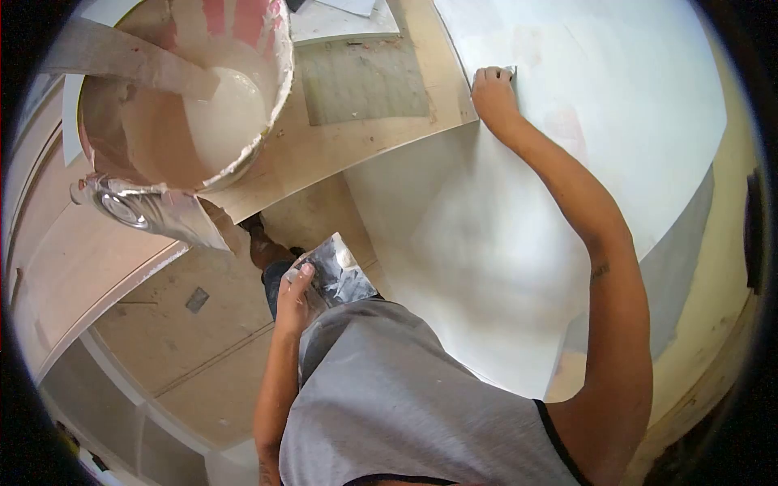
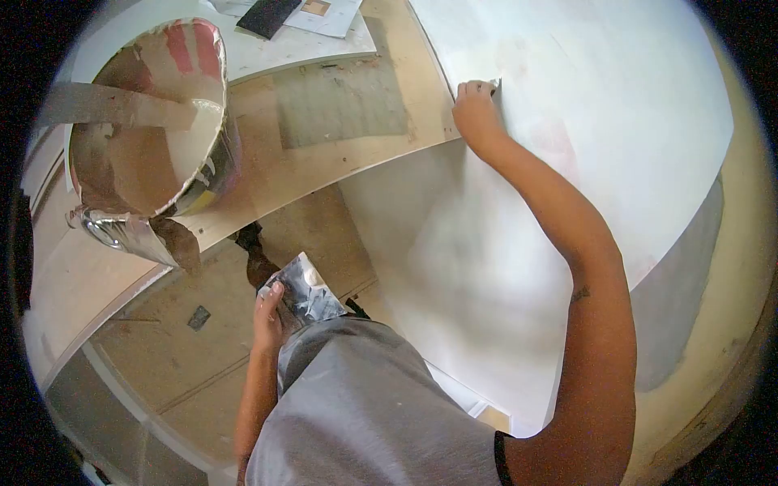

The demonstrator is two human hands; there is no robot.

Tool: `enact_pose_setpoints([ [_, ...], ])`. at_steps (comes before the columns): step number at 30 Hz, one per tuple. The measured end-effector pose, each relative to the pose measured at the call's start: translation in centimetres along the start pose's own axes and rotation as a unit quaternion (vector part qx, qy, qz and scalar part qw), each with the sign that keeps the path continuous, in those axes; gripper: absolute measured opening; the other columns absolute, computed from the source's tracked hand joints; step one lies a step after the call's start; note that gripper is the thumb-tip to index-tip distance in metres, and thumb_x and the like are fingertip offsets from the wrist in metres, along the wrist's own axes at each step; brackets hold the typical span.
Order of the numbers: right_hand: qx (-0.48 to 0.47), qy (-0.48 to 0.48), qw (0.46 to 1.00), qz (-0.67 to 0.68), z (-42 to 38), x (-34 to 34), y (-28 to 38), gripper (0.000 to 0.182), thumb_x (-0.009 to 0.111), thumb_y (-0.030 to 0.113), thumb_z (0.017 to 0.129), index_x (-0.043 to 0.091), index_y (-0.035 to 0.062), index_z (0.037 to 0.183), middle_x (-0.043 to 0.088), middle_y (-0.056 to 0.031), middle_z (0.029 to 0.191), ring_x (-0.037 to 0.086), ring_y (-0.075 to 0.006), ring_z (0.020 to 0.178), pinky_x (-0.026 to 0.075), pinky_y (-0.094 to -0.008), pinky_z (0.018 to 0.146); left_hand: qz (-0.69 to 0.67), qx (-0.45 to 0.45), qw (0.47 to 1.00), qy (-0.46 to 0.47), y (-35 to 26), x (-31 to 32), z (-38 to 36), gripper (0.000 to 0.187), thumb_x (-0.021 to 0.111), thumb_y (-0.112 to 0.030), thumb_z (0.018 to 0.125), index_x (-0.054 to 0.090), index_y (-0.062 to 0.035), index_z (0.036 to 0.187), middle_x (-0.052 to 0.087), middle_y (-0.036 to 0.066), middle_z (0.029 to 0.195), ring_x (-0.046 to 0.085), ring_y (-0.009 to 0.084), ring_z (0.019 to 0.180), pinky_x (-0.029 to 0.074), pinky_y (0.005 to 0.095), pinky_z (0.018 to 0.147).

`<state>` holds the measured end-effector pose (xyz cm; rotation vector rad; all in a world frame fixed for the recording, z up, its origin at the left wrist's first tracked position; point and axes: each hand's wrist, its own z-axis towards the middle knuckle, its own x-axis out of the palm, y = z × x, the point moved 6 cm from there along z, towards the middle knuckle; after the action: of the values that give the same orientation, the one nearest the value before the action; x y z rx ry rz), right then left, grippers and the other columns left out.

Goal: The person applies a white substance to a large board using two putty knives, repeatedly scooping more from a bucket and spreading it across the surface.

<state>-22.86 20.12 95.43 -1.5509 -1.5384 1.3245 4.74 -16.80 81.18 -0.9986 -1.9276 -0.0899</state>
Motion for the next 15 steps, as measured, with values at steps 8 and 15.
enact_pose_setpoints([
  [8,0.015,0.032,0.999,0.025,-6.7,-0.2,3.0,0.027,0.055,0.02,0.088,0.069,0.0021,0.102,0.058,-0.0138,0.107,0.053,-0.0313,0.105,0.041,-0.0463,0.084,-0.003,0.009,1.0,0.024,0.7,-0.3,-0.1,0.041,0.06,-0.029,0.094,0.058,0.0015,0.121,0.063,0.008,0.112,0.06,0.0176,0.102,0.046,0.0325,0.091],
  [15,0.026,0.049,0.997,0.053,-8.9,0.8,5.0,0.029,0.057,0.022,0.087,0.07,0.002,0.103,0.058,-0.0134,0.108,0.051,-0.0314,0.107,0.04,-0.046,0.085,0.028,0.033,0.999,0.008,1.3,-1.5,0.1,0.042,0.059,-0.03,0.094,0.058,0.0013,0.121,0.063,0.007,0.112,0.06,0.0177,0.103,0.045,0.032,0.092],
])
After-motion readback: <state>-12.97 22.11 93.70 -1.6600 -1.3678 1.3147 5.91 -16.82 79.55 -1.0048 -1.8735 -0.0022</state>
